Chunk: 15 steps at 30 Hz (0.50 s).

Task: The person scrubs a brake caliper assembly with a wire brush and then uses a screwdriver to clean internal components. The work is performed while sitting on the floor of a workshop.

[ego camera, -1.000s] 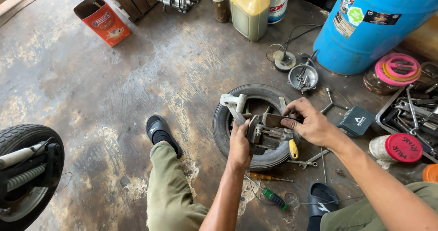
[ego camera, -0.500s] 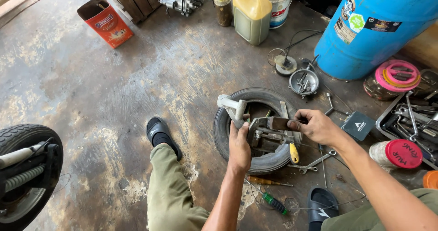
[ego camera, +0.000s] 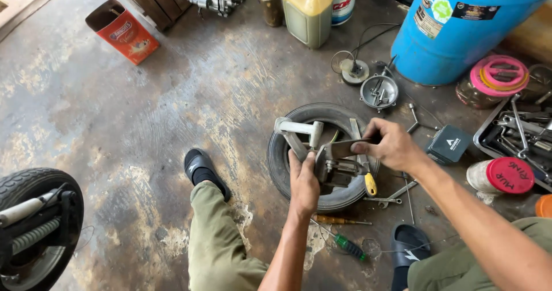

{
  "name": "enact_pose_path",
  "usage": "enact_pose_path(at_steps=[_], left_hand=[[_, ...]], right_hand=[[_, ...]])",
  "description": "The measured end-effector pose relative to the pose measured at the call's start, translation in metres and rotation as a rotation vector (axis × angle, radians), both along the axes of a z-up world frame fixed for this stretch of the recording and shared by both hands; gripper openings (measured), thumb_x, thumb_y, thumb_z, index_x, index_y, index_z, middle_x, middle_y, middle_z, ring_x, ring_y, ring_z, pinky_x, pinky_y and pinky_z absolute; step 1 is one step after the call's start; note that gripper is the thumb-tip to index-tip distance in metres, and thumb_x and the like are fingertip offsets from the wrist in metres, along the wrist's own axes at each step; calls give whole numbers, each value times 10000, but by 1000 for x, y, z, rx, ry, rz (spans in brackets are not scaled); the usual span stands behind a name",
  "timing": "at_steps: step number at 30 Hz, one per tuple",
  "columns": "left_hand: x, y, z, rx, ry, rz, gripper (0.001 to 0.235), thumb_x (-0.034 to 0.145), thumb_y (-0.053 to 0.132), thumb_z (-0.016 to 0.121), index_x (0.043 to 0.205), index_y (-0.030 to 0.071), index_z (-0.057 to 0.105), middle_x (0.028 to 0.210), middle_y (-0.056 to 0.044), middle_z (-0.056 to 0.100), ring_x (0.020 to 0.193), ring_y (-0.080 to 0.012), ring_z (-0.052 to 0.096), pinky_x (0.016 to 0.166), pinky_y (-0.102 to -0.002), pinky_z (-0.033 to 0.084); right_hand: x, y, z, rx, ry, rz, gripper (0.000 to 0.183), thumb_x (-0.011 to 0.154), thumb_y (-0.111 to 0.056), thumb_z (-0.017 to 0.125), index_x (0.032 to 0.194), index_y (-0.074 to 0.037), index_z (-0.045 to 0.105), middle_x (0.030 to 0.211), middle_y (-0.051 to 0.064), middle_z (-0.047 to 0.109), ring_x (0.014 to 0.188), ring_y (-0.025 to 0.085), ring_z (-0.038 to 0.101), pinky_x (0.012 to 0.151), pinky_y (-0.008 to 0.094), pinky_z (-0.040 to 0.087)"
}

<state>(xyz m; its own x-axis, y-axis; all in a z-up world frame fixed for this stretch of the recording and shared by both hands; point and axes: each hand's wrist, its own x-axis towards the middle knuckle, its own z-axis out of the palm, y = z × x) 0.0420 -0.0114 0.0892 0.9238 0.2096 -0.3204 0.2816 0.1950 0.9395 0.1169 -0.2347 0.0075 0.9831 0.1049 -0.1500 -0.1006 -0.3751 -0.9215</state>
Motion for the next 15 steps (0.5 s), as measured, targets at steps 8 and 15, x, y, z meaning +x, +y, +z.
enact_pose_path(at_steps=[8,15], left_hand=[[-5,0,18,12,62,-33,747,979,416,566,1559,37,287,1548,-291,337,1454,-382,312,1207,-519,247],[-1,0,5,62,52,-43,791,962,390,583,1591,40,254,1578,-287,349,1493,-365,297,1238,-480,242]], right_hand=[[-7,0,6,-74,33,-2,466,689,-380,986,899,-72,706,688,104,694,656,164,609,558,281,476],[3,-1,1,-19,-18,75,445,685,-338,989,898,-75,700,732,90,707,679,140,605,580,267,480]])
